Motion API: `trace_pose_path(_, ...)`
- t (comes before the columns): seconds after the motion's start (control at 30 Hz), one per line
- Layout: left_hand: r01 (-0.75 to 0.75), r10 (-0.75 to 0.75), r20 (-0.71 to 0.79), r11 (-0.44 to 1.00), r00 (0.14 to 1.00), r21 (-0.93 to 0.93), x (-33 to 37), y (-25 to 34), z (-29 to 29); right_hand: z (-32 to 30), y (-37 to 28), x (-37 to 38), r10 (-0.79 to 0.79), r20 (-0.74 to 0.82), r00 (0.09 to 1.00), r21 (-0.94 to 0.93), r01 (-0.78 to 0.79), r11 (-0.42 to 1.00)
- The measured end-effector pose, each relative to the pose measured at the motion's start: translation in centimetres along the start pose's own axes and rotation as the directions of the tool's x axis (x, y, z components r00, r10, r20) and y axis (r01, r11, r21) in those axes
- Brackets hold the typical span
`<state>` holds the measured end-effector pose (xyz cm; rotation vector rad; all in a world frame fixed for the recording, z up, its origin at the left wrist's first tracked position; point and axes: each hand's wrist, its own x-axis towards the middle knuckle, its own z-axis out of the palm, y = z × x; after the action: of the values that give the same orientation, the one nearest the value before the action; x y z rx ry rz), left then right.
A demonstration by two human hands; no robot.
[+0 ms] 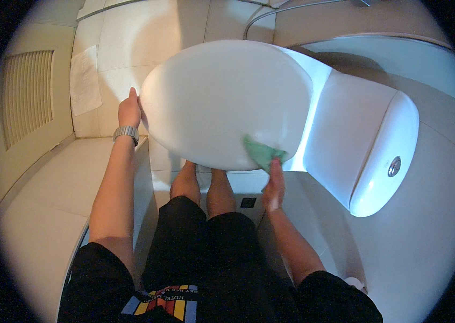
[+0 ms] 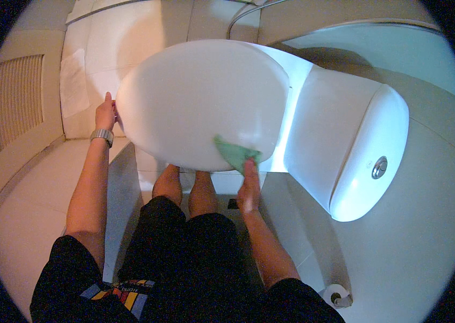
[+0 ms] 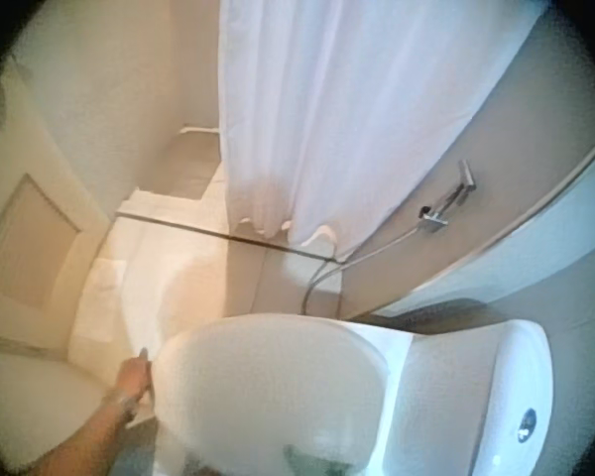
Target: The person cleans a bathroom sink and toilet using a green cloth. They wipe the sink basin, faucet, and countertop, then rinse and wring the cloth. They proceed to wipe the toilet tank, lid, seat, and rim, then close the lid.
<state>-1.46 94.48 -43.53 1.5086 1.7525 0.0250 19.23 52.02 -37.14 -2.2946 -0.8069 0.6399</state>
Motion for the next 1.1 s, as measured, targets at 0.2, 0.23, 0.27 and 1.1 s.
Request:
trace_pose_path(0.2, -0.02, 0.089, 0.095, 0.825, 0.992, -0.564, -10.1, 7.6, -7.8, -4.4, 0.4, -5.1, 0.771, 0.097, 0.629, 0.583, -0.664, 0.468)
trace_pose_path(0.23, -0.022, 0.149, 0.147, 0.771, 0.978, -0.636, -11.9, 8.5, -9.5, -4.5, 0.5, -6.3, 0.782, 0.19, 0.593, 0.541, -0.728, 0.421)
trace_pose_path(0.27, -0.005, 0.196, 0.198, 0.722, 0.96, -0.691, -14.2, 10.3, -10.8, -4.4, 0.6, -7.7, 0.789, 0.279, 0.547, 0.489, -0.788, 0.374)
trace_pose_path(1.1, -0.101, 0.86, 0.509, 0.51, 0.035, -0.855, -32.5, 21.7, 5.7, -4.2, -6.6, 21.4, -0.199, -0.397, 0.896, -0.132, 0.159, 0.978)
